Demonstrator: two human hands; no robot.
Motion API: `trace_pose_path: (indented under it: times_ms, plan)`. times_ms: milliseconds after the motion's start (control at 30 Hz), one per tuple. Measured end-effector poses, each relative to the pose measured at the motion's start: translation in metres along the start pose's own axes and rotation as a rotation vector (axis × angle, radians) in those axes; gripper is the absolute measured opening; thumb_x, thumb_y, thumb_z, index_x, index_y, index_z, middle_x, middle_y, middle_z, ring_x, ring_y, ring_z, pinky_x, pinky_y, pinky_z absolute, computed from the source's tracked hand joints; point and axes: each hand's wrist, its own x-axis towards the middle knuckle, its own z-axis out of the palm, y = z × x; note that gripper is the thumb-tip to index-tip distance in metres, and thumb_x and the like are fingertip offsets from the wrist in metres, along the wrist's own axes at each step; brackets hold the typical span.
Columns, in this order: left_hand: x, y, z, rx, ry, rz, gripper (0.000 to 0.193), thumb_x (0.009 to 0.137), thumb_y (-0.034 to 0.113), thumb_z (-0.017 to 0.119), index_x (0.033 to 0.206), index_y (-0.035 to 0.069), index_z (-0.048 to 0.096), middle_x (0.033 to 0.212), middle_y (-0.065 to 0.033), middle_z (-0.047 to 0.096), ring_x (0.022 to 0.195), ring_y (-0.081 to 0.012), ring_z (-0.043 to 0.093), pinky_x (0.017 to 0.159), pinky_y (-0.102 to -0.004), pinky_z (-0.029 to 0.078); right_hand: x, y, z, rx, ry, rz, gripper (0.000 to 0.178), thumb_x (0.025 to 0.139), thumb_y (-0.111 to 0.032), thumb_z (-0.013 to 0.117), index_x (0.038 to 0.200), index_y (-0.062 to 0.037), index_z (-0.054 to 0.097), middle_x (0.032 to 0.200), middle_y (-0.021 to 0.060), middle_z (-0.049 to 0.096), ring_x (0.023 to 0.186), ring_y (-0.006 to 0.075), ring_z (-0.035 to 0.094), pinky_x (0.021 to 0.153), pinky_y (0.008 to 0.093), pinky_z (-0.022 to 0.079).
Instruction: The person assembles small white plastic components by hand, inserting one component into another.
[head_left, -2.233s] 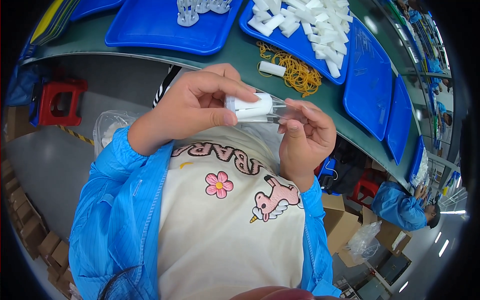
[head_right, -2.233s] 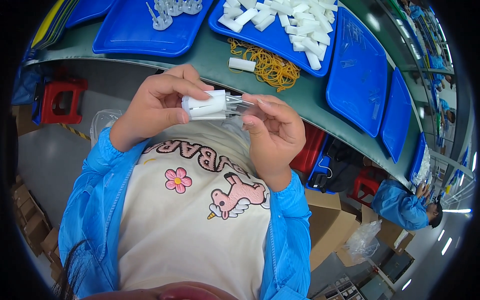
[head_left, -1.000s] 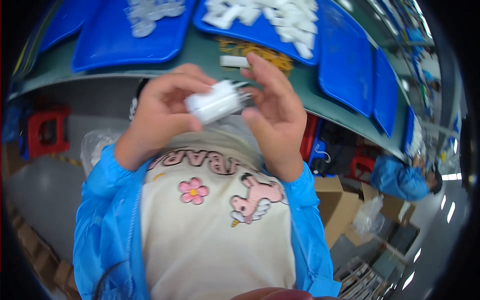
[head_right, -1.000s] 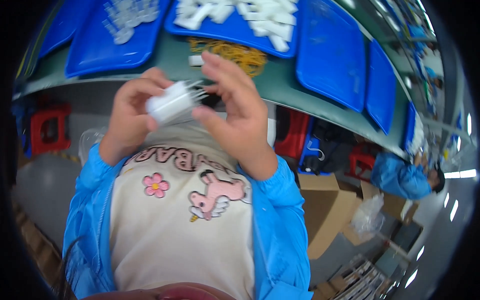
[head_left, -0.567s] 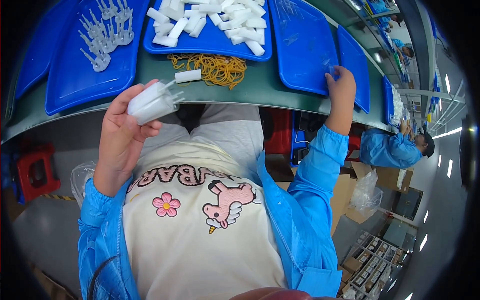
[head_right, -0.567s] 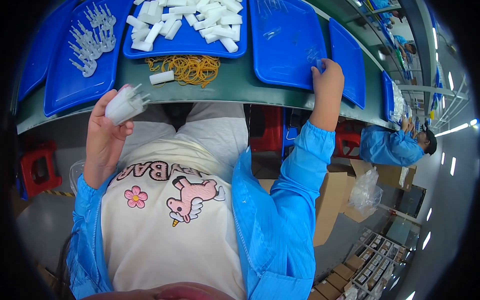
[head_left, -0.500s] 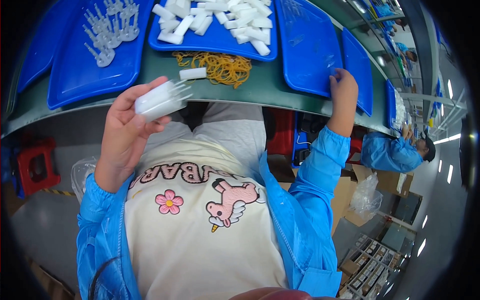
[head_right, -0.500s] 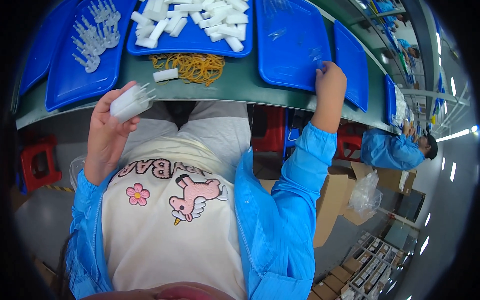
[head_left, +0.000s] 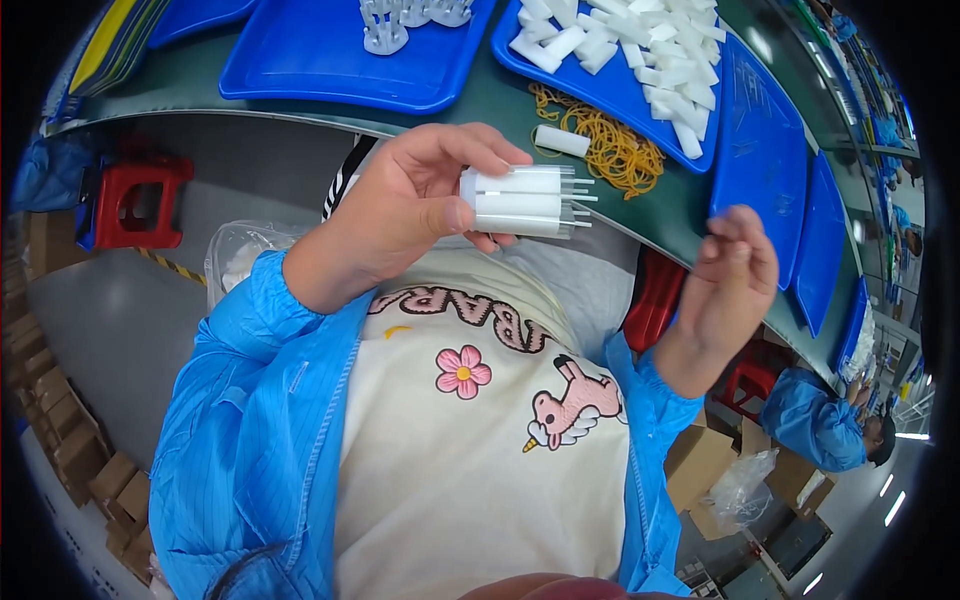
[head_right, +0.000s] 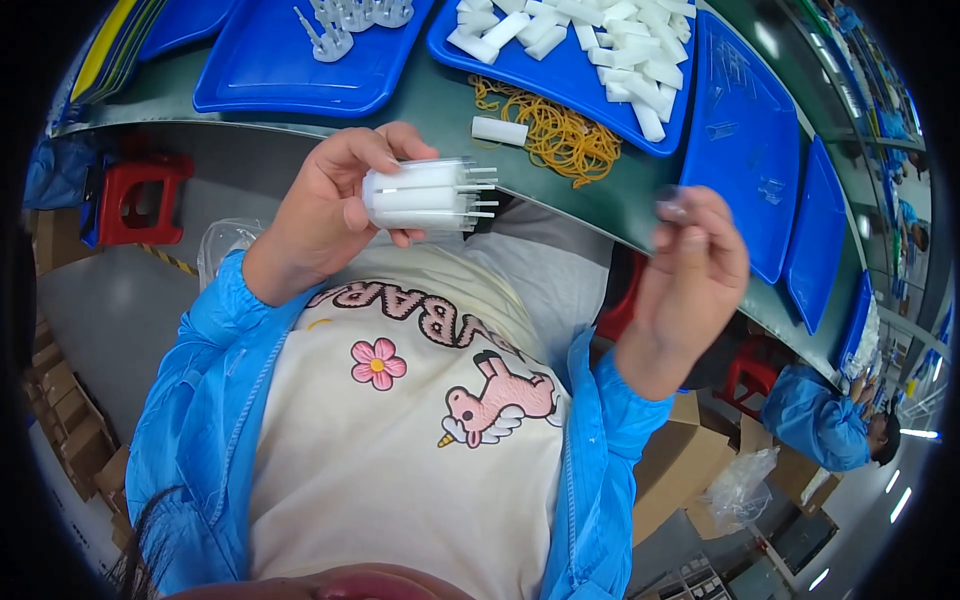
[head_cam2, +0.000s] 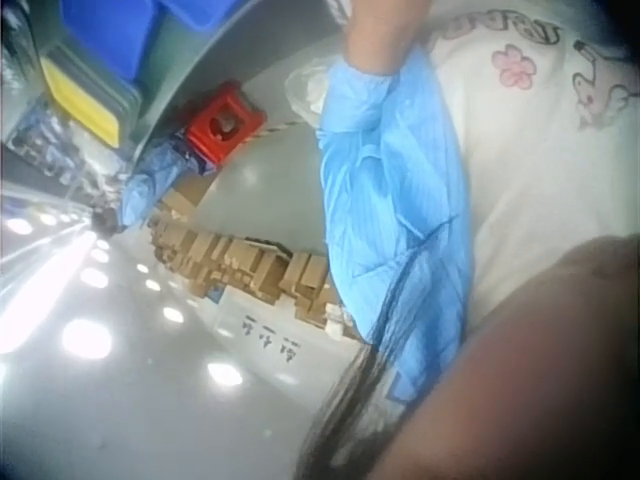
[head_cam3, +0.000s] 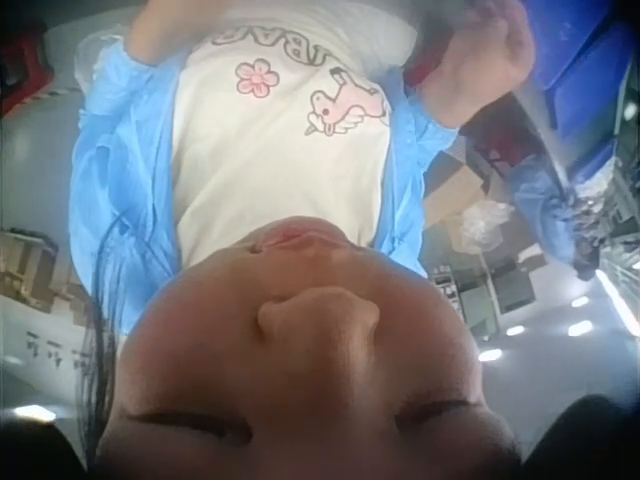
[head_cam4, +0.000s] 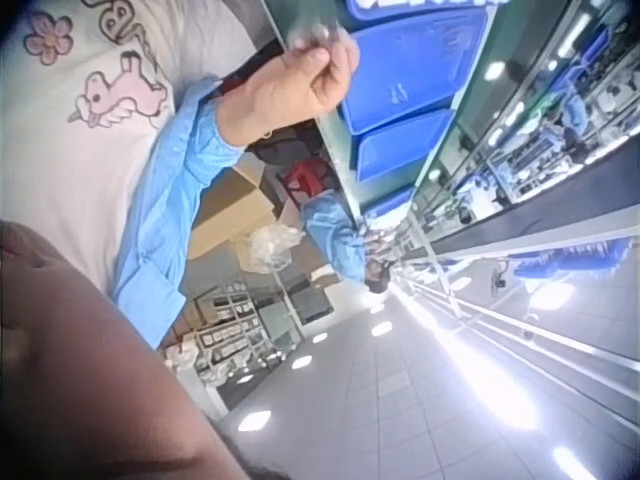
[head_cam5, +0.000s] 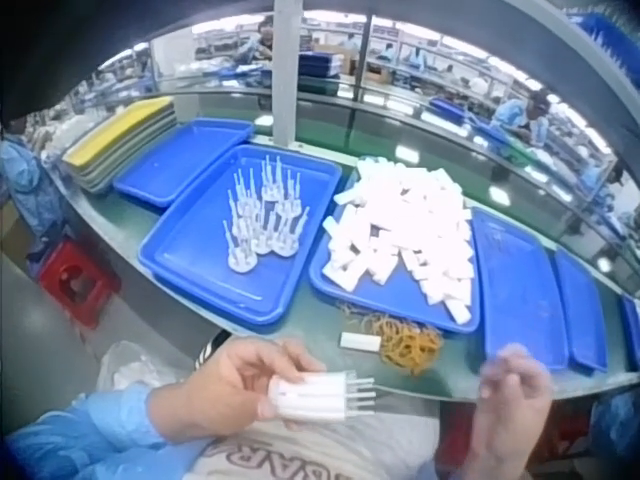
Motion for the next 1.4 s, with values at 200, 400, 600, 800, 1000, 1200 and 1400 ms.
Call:
trace_pose_path:
  times_ms: [200, 400, 600, 800, 1000, 1200, 1400]
  plan:
    - [0.001, 0.002, 0.002, 0.015, -0.011, -0.033, 0.049, 0.072, 0.037, 0.082, 0.106, 0.010, 0.060, 0.120, -0.0093, 0.052, 0.089, -0.0270, 0.068, 0.066, -0.0295, 0.062, -0.026, 0.001, 0.058, -0.007, -0.104, 0.106, 0.033, 0.084, 0.003, 0.067, 0.116, 0.0033, 0.058, 0.108, 0.0202, 0.065, 0.089, 0.0243, 0.069, 0.068, 0.0283, 0.056]
    - [-0.002, 0.000, 0.001, 0.020, -0.004, -0.010, 0.048, 0.072, 0.036, 0.083, 0.106, 0.010, 0.061, 0.119, -0.0090, 0.053, 0.088, -0.0262, 0.068, 0.066, -0.0293, 0.062, -0.028, 0.001, 0.073, -0.039, -0.176, 0.145, 0.030, 0.081, 0.006, 0.069, 0.108, 0.0030, 0.059, 0.105, 0.0197, 0.066, 0.086, 0.0236, 0.069, 0.068, 0.0278, 0.055]
    - [-0.005, -0.002, -0.002, 0.036, -0.015, 0.012, 0.046, 0.073, 0.033, 0.083, 0.105, 0.009, 0.061, 0.118, -0.0095, 0.053, 0.089, -0.0265, 0.068, 0.067, -0.0294, 0.062, -0.029, -0.001, 0.073, -0.084, -0.177, 0.161, 0.029, 0.080, 0.006, 0.070, 0.107, 0.0026, 0.060, 0.104, 0.0190, 0.066, 0.086, 0.0222, 0.069, 0.068, 0.0270, 0.055]
    - [-0.004, -0.003, -0.002, 0.039, -0.029, 0.040, 0.045, 0.073, 0.030, 0.084, 0.105, 0.008, 0.063, 0.118, -0.0100, 0.054, 0.090, -0.0267, 0.068, 0.067, -0.0298, 0.062, -0.027, -0.002, 0.069, -0.105, -0.171, 0.187, 0.030, 0.079, 0.007, 0.070, 0.107, 0.0025, 0.061, 0.105, 0.0191, 0.066, 0.086, 0.0216, 0.068, 0.068, 0.0264, 0.055]
    - [-0.003, -0.003, 0.002, 0.079, -0.016, 0.044, 0.045, 0.071, 0.026, 0.085, 0.105, 0.005, 0.064, 0.119, -0.0107, 0.054, 0.091, -0.0276, 0.068, 0.069, -0.0320, 0.062, -0.029, -0.003, 0.073, -0.065, -0.259, 0.223, 0.031, 0.078, 0.011, 0.069, 0.107, 0.0031, 0.061, 0.106, 0.0191, 0.065, 0.088, 0.0217, 0.068, 0.073, 0.0266, 0.055]
    - [-0.004, -0.002, 0.000, 0.039, -0.039, 0.105, 0.038, 0.068, -0.006, 0.081, 0.103, 0.002, 0.067, 0.111, -0.0098, 0.054, 0.103, -0.0222, 0.062, 0.084, -0.0343, 0.061, -0.033, -0.005, 0.075, -0.101, -0.290, 0.195, 0.033, 0.076, 0.016, 0.068, 0.106, 0.0039, 0.062, 0.108, 0.0183, 0.063, 0.091, 0.0199, 0.067, 0.078, 0.0270, 0.055]
    - [-0.004, -0.002, -0.001, 0.095, -0.050, 0.123, 0.038, 0.067, -0.005, 0.082, 0.102, 0.001, 0.067, 0.110, -0.0089, 0.054, 0.104, -0.0196, 0.061, 0.089, -0.0320, 0.058, -0.032, -0.008, 0.071, -0.191, -0.252, 0.123, 0.031, 0.075, 0.015, 0.069, 0.103, 0.0040, 0.063, 0.107, 0.0182, 0.063, 0.087, 0.0193, 0.067, 0.075, 0.0260, 0.055]
